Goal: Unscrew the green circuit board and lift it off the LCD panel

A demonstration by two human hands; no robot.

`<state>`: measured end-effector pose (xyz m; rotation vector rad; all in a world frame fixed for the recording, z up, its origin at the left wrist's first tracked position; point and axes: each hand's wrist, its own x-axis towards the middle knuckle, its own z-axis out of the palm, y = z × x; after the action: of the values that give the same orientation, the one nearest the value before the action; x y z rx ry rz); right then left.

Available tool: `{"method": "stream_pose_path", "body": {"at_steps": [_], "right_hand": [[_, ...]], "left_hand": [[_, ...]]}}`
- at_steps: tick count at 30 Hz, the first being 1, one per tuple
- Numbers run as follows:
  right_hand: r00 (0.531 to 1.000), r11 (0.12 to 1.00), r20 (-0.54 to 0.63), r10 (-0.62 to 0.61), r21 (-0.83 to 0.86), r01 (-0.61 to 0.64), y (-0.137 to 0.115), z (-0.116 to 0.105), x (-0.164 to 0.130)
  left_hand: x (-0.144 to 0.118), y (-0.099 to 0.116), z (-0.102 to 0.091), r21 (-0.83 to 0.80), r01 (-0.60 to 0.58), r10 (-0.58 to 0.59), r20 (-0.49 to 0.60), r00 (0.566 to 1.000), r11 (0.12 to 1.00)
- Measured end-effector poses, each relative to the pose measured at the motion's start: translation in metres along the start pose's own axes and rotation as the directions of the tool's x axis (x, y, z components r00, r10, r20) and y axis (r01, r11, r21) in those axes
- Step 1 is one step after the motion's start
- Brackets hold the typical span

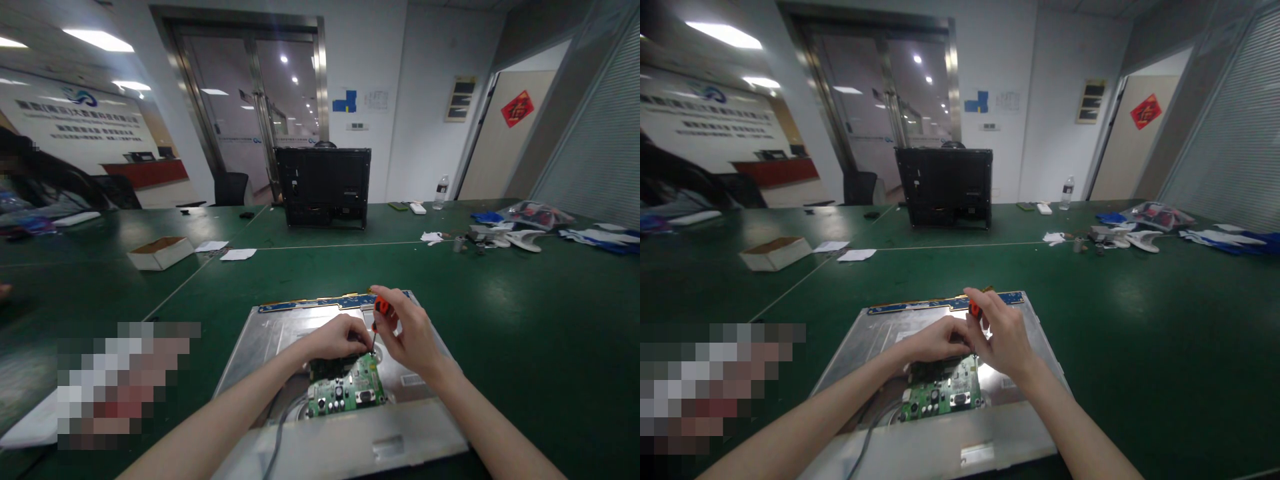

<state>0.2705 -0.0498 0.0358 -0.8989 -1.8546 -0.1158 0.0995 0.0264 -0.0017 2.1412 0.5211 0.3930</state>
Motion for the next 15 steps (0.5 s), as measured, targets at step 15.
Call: {"method": "stream_pose_path", "body": {"at_steps": [15], "right_hand": [[0.999, 0.999, 0.002, -0.035, -0.016, 0.035, 0.0014, 0.0002, 0.0000]], "left_hand": [[0.0006, 0.0015, -0.0004, 0.085, 0.009, -0.010, 0.013, 1.000, 0.996]]}}
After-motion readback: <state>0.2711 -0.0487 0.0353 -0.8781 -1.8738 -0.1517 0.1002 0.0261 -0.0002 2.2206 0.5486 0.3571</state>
